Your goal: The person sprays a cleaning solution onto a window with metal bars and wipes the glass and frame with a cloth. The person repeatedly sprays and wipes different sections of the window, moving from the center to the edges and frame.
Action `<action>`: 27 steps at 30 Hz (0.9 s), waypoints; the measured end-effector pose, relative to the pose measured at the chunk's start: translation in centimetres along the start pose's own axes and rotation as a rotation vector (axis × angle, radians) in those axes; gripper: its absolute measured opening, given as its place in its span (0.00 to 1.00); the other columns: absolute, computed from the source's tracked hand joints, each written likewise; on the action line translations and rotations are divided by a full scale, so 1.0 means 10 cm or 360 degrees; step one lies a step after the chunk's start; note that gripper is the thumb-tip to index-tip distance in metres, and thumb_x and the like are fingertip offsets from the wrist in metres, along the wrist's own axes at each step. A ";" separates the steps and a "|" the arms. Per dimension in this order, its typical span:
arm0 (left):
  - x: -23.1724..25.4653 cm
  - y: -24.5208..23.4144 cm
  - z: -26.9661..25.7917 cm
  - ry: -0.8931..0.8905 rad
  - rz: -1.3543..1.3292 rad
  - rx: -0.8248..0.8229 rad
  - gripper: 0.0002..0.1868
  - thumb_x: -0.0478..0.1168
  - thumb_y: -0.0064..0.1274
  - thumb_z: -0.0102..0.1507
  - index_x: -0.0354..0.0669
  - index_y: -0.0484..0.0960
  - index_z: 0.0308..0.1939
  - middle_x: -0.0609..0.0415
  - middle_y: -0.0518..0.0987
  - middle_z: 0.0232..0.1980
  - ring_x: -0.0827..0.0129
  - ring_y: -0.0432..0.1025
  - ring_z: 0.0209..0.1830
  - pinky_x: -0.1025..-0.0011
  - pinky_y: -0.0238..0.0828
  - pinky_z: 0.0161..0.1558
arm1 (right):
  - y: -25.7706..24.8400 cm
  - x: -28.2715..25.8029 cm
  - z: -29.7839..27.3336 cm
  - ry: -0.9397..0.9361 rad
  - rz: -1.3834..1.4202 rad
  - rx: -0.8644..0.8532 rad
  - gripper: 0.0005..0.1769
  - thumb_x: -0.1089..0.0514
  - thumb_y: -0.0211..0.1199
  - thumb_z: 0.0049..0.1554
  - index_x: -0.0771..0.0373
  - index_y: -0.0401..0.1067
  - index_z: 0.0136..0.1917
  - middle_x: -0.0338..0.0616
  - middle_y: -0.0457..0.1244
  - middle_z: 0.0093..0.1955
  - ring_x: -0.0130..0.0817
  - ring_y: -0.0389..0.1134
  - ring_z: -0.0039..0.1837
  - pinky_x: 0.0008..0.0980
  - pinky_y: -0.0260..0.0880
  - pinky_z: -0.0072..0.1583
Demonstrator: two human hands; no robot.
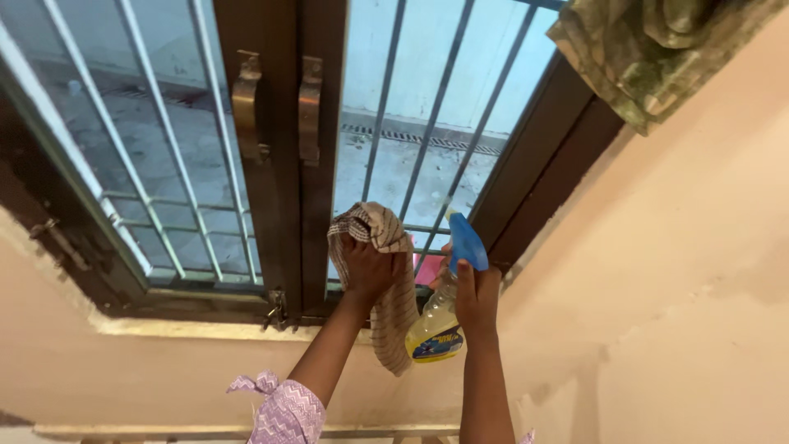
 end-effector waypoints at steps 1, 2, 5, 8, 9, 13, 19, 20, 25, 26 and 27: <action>0.00 0.01 0.00 0.0005 -0.0003 -0.0015 0.15 0.45 0.53 0.65 0.41 0.81 0.51 0.46 0.79 0.50 0.52 0.74 0.52 0.54 0.64 0.60 | -0.01 0.00 0.01 0.0008 -0.0033 0.0016 0.33 0.37 0.55 0.65 0.73 0.73 0.58 0.43 0.68 0.39 0.30 0.72 0.38 0.28 0.73 0.43; -0.01 0.02 -0.01 -0.0003 0.0003 -0.0025 0.15 0.46 0.53 0.65 0.42 0.82 0.51 0.46 0.79 0.50 0.52 0.73 0.52 0.54 0.64 0.60 | -0.01 0.02 0.03 0.0023 -0.0067 0.0018 0.34 0.37 0.55 0.65 0.73 0.73 0.60 0.43 0.68 0.38 0.30 0.72 0.38 0.28 0.72 0.43; -0.05 0.04 -0.02 -0.0022 0.0029 -0.0063 0.16 0.48 0.53 0.65 0.43 0.82 0.52 0.47 0.79 0.50 0.54 0.73 0.52 0.54 0.63 0.62 | -0.01 0.03 0.01 0.0089 -0.0082 0.0036 0.36 0.36 0.56 0.64 0.72 0.72 0.63 0.43 0.67 0.38 0.29 0.71 0.38 0.28 0.70 0.43; -0.07 0.09 0.01 -0.0044 0.0061 -0.0109 0.17 0.50 0.54 0.66 0.45 0.83 0.52 0.48 0.79 0.51 0.55 0.73 0.53 0.53 0.61 0.63 | -0.08 0.06 -0.06 0.0127 0.0062 0.0101 0.38 0.34 0.57 0.62 0.72 0.69 0.65 0.43 0.65 0.39 0.31 0.71 0.38 0.30 0.72 0.41; -0.06 0.12 0.04 -0.0049 0.0078 -0.0123 0.17 0.50 0.54 0.66 0.45 0.83 0.52 0.49 0.79 0.51 0.55 0.73 0.53 0.53 0.61 0.63 | -0.11 0.08 -0.10 0.0132 0.0131 0.0131 0.39 0.34 0.58 0.61 0.72 0.68 0.65 0.43 0.64 0.39 0.31 0.71 0.38 0.31 0.73 0.40; 0.06 0.49 0.21 0.0009 0.0110 -0.0493 0.18 0.53 0.55 0.66 0.48 0.84 0.52 0.50 0.79 0.51 0.57 0.73 0.53 0.53 0.59 0.65 | -0.33 0.06 -0.26 0.0028 0.0058 0.0243 0.41 0.31 0.56 0.62 0.74 0.69 0.64 0.44 0.66 0.39 0.32 0.71 0.39 0.31 0.75 0.42; 0.60 0.54 0.29 0.0728 -0.0047 -0.0134 0.18 0.50 0.56 0.65 0.43 0.84 0.53 0.52 0.79 0.54 0.59 0.72 0.56 0.55 0.60 0.64 | -0.51 0.12 -0.54 0.0054 -0.0062 0.0415 0.43 0.28 0.55 0.62 0.76 0.70 0.57 0.46 0.66 0.37 0.35 0.72 0.37 0.33 0.75 0.42; 0.62 0.58 0.31 0.0778 -0.0061 -0.0178 0.17 0.49 0.56 0.65 0.43 0.83 0.51 0.53 0.79 0.54 0.60 0.72 0.56 0.55 0.60 0.64 | -0.51 0.10 -0.56 0.0049 -0.0077 0.0428 0.43 0.28 0.55 0.62 0.76 0.70 0.57 0.47 0.66 0.36 0.35 0.72 0.37 0.33 0.75 0.42; 0.64 0.44 0.33 0.0820 -0.0120 -0.0087 0.16 0.43 0.55 0.62 0.42 0.84 0.51 0.54 0.80 0.56 0.61 0.72 0.61 0.58 0.60 0.67 | -0.40 0.03 -0.61 0.0052 -0.0104 0.0468 0.44 0.27 0.54 0.60 0.75 0.71 0.57 0.46 0.66 0.36 0.35 0.72 0.37 0.32 0.74 0.41; 0.63 0.43 0.33 0.0789 -0.0136 -0.0099 0.14 0.42 0.55 0.62 0.42 0.83 0.51 0.55 0.80 0.56 0.62 0.72 0.61 0.58 0.61 0.67 | -0.37 0.02 -0.62 0.0046 -0.0091 0.0477 0.44 0.27 0.55 0.60 0.75 0.70 0.57 0.46 0.66 0.36 0.35 0.72 0.37 0.32 0.74 0.41; 0.62 0.42 0.33 0.0758 -0.0151 -0.0111 0.13 0.41 0.55 0.63 0.42 0.83 0.50 0.55 0.80 0.56 0.62 0.72 0.62 0.58 0.61 0.67 | -0.33 0.00 -0.63 0.0040 -0.0078 0.0487 0.44 0.27 0.55 0.60 0.75 0.70 0.57 0.46 0.67 0.37 0.35 0.72 0.37 0.32 0.74 0.42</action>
Point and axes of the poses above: each hand's wrist, its own z-axis towards the middle knuckle, its own y-axis out of the palm, x = y × z, the point moved 8 cm from there along z, towards the middle knuckle
